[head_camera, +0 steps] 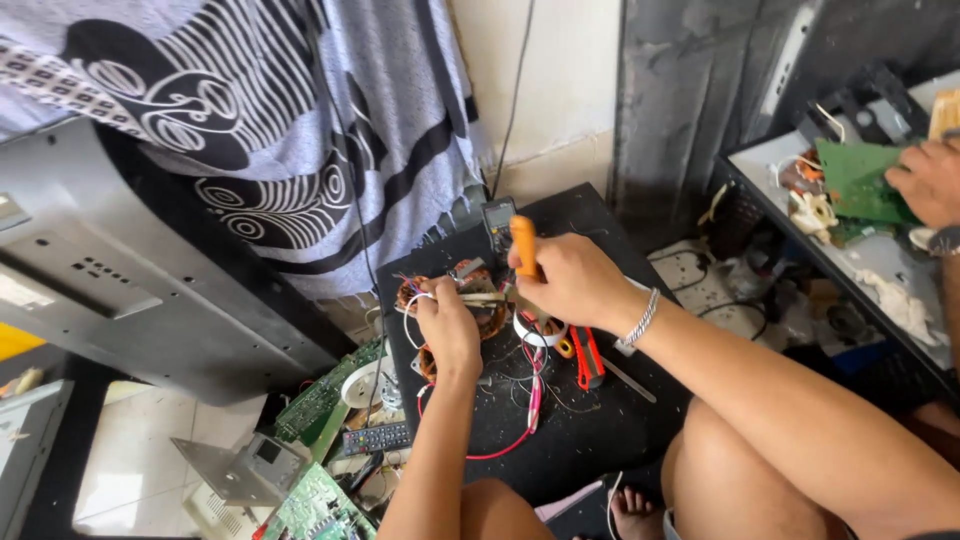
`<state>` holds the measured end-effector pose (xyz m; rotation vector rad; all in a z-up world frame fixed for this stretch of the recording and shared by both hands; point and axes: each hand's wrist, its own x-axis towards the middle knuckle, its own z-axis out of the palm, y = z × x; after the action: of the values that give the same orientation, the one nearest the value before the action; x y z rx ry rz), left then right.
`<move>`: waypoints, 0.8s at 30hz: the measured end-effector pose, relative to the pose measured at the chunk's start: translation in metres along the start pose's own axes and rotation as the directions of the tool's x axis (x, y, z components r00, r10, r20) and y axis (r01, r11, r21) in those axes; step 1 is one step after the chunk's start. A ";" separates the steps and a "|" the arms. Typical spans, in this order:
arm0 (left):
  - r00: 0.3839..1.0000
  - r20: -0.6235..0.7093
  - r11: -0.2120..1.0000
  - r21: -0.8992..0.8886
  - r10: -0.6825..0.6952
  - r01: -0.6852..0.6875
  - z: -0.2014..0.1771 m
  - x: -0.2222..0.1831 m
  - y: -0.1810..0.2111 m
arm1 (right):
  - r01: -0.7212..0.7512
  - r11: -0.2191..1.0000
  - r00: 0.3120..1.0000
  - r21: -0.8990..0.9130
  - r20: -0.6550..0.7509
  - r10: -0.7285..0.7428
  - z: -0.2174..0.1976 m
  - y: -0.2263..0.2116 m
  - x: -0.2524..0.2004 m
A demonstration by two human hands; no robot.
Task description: Repairing an electronic motor coil using a brush, pliers, and a multimeter for testing.
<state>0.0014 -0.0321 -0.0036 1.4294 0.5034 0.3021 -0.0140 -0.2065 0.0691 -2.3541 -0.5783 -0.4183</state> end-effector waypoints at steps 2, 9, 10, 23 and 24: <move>1.000 -0.001 0.999 0.043 0.000 0.000 -0.002 -0.003 0.006 | 0.047 0.992 0.996 0.115 -0.086 -0.037 -0.001 -0.006 -0.001; 0.997 -0.081 1.000 0.012 -0.006 0.007 -0.010 0.003 0.003 | -0.079 0.977 0.930 -0.196 0.339 0.143 0.022 0.013 -0.006; 0.997 -0.078 1.000 0.013 -0.005 0.006 -0.009 0.002 0.005 | -0.081 0.977 0.930 -0.197 0.336 0.145 0.018 0.011 -0.003; 0.996 -0.018 0.976 0.202 0.087 -0.081 -0.006 -0.012 0.002 | 0.121 0.941 0.993 0.315 -0.043 -0.113 0.003 0.006 0.000; 0.996 -0.008 0.974 0.207 0.093 -0.090 -0.006 -0.016 0.004 | 0.185 0.899 0.983 0.398 -0.081 -0.167 0.006 0.005 0.002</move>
<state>-0.0150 -0.0344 0.0020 1.6565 0.4945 0.3440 -0.0092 -0.2055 0.0631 -1.8991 -0.7803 -0.3889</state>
